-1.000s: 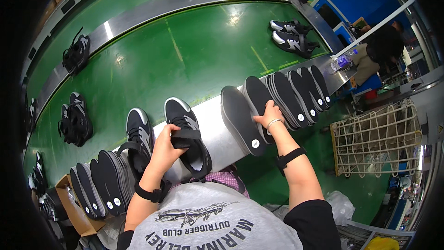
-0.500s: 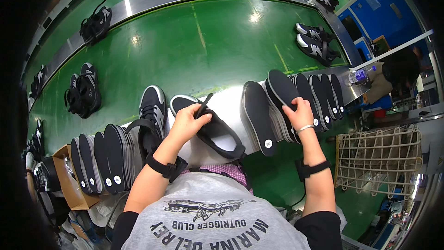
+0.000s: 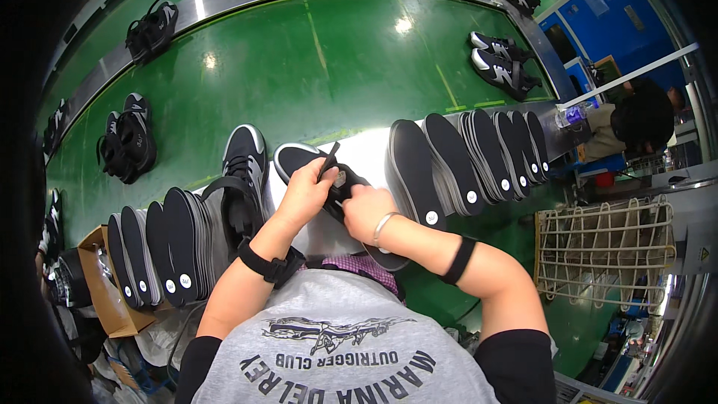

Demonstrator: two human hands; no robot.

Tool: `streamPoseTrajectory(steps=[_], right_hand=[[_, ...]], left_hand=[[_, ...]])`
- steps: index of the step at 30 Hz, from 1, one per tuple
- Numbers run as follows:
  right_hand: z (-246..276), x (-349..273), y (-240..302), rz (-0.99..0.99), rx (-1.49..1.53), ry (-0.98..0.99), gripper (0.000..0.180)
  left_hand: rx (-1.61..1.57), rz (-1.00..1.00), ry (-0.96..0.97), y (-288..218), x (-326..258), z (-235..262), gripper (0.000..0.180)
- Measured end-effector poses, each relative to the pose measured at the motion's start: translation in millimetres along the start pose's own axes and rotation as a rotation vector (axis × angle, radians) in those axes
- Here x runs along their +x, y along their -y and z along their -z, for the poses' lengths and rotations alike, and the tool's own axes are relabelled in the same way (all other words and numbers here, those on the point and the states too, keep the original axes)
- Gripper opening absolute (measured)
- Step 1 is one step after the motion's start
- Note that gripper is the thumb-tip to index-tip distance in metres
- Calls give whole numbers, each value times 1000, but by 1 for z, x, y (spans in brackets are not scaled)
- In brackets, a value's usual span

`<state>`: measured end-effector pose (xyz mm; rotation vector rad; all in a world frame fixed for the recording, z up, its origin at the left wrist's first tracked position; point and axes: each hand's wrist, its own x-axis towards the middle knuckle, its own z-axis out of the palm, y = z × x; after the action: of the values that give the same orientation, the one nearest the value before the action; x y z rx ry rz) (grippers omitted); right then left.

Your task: Inspecting shoe insoles and inserting them into finished shoes on a conveyor belt.

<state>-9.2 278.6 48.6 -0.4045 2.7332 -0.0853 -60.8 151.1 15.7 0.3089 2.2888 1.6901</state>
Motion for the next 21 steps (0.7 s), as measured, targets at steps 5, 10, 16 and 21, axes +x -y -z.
streamPoseTrajectory(steps=[5, 10, 16, 21], right_hand=[[24, -29, -6, 34, -192, 57, 26], [60, -50, -10, -83, -225, 286, 28], [13, -8, -2, 139, -263, 84, 13], [-10, 39, -6, -5, -142, 408, 16]], left_hand=[[15, -7, -95, 4, -9, 3, 14], [6, -13, -107, 5, -9, 5, 14], [-30, -26, -109, 8, -7, 4, 14], [-40, 9, -84, 8, -6, 5, 15]])
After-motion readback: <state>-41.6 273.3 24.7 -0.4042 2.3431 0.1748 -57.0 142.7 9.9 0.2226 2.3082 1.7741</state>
